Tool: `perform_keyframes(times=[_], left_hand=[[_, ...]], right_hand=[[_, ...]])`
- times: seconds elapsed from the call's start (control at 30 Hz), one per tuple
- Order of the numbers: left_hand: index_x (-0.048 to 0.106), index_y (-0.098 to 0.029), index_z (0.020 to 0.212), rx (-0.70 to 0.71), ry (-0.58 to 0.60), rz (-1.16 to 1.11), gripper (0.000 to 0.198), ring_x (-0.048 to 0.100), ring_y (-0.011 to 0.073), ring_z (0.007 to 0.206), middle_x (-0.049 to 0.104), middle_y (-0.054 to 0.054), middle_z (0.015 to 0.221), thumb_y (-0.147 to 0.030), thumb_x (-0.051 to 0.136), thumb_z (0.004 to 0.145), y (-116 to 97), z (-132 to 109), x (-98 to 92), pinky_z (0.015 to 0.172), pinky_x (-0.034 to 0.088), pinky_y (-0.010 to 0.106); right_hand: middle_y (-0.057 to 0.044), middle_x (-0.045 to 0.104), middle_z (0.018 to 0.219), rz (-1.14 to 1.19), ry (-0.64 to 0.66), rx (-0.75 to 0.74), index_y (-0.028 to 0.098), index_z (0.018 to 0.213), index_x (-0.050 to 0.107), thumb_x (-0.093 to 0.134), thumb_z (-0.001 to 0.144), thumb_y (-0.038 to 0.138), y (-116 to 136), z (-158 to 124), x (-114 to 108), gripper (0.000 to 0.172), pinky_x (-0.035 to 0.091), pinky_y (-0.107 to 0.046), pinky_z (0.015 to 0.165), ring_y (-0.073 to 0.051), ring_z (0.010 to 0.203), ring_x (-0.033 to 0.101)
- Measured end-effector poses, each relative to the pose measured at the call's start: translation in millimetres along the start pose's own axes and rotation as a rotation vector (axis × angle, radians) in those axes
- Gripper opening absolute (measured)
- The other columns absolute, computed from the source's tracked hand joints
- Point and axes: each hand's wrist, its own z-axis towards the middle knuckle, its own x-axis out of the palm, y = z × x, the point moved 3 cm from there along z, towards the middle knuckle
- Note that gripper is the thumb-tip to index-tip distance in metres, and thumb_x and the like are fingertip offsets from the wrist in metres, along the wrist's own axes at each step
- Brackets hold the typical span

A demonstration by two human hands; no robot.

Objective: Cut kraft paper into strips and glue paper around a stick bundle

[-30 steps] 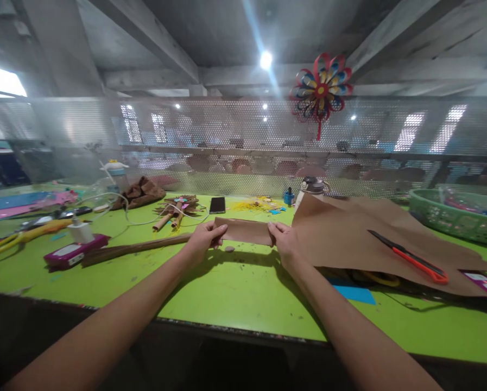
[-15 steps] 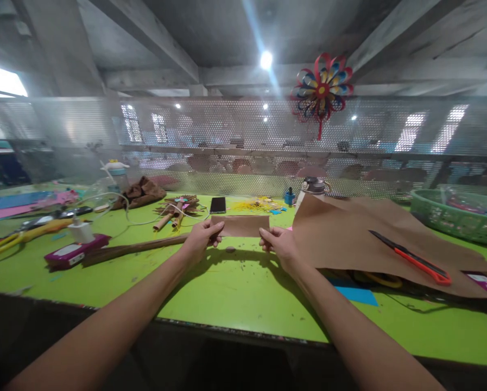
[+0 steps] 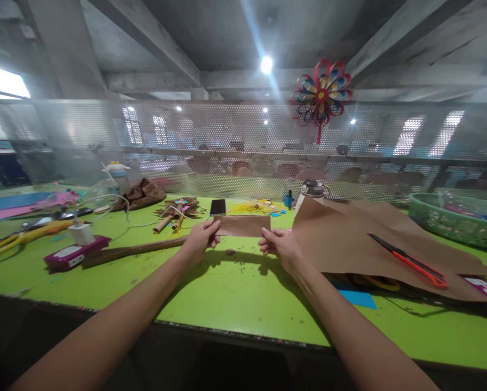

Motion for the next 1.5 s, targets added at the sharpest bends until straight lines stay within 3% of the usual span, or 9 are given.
perform_keyframes(times=[0.17,0.5,0.77,1.0,1.1,1.2,1.33,1.5], left_hand=[[0.059,-0.013,0.077,0.045,-0.05,0.039,0.018,0.038,0.004,0.034,0.051,-0.005,0.044,-0.031,0.063,0.08,-2.4,0.8,-1.4,0.035,0.026,0.014],[0.056,-0.015,0.076,0.041,0.025,-0.007,0.033,0.042,0.0058,0.038,0.052,-0.004,0.048,-0.046,0.066,0.074,-10.5,-7.8,2.3,0.037,0.029,0.016],[0.052,-0.017,0.069,0.081,0.033,0.012,0.033,0.038,0.0054,0.036,0.049,-0.005,0.044,-0.045,0.066,0.075,-10.5,-7.3,1.7,0.036,0.027,0.016],[0.053,-0.017,0.07,0.064,0.071,-0.014,0.033,0.039,0.0062,0.037,0.052,-0.003,0.047,-0.047,0.062,0.079,-15.4,-12.1,3.9,0.038,0.027,0.018],[0.056,-0.016,0.074,0.079,0.124,-0.054,0.036,0.044,0.0079,0.045,0.057,0.0,0.057,-0.051,0.057,0.082,-18.0,-15.3,7.3,0.043,0.032,0.02],[0.062,-0.016,0.087,0.117,0.16,-0.067,0.034,0.055,0.0123,0.064,0.063,0.004,0.073,-0.047,0.068,0.076,-18.0,-17.4,12.4,0.053,0.04,0.021],[0.066,-0.016,0.092,0.136,0.122,-0.095,0.035,0.061,0.0196,0.086,0.067,0.009,0.089,-0.038,0.078,0.068,-12.4,-17.6,19.1,0.069,0.048,0.028],[0.068,-0.016,0.09,0.088,0.046,-0.189,0.035,0.063,0.0191,0.082,0.069,0.011,0.093,-0.035,0.081,0.064,-5.3,-19.2,26.1,0.076,0.053,0.034]], right_hand=[[-0.006,0.068,0.061,0.018,0.035,-0.018,0.013,0.062,0.062,0.082,0.059,0.049,0.8,-0.5,4.5,0.041,0.047,-0.024,0.048,-0.011,0.048,0.058],[-0.002,0.062,0.053,-0.023,0.0,-0.032,0.014,0.062,0.059,0.081,0.06,0.05,0.1,0.9,-3.8,0.042,0.037,-0.021,0.041,-0.008,0.042,0.05],[-0.003,0.062,0.054,-0.072,0.002,-0.017,0.014,0.062,0.059,0.078,0.064,0.052,3.8,-1.7,-2.6,0.042,0.039,-0.021,0.044,-0.009,0.046,0.052],[0.0,0.06,0.05,-0.081,0.024,-0.013,0.015,0.06,0.057,0.082,0.06,0.047,2.2,-3.2,-2.3,0.041,0.033,-0.02,0.04,-0.007,0.039,0.047],[0.0,0.06,0.051,-0.034,-0.003,-0.013,0.015,0.06,0.056,0.082,0.059,0.049,2.6,-3.3,-1.6,0.042,0.034,-0.021,0.04,-0.007,0.04,0.047],[0.001,0.06,0.053,0.02,-0.028,-0.017,0.015,0.061,0.056,0.083,0.058,0.049,1.9,-3.4,1.1,0.043,0.036,-0.021,0.042,-0.007,0.042,0.047],[0.001,0.059,0.053,0.066,-0.033,-0.025,0.016,0.062,0.056,0.083,0.058,0.049,-3.0,-4.2,7.2,0.042,0.037,-0.021,0.043,-0.007,0.044,0.048],[0.001,0.059,0.053,0.033,-0.023,-0.013,0.016,0.061,0.056,0.08,0.063,0.049,-11.9,-9.5,18.7,0.041,0.034,-0.021,0.042,-0.007,0.043,0.045]])
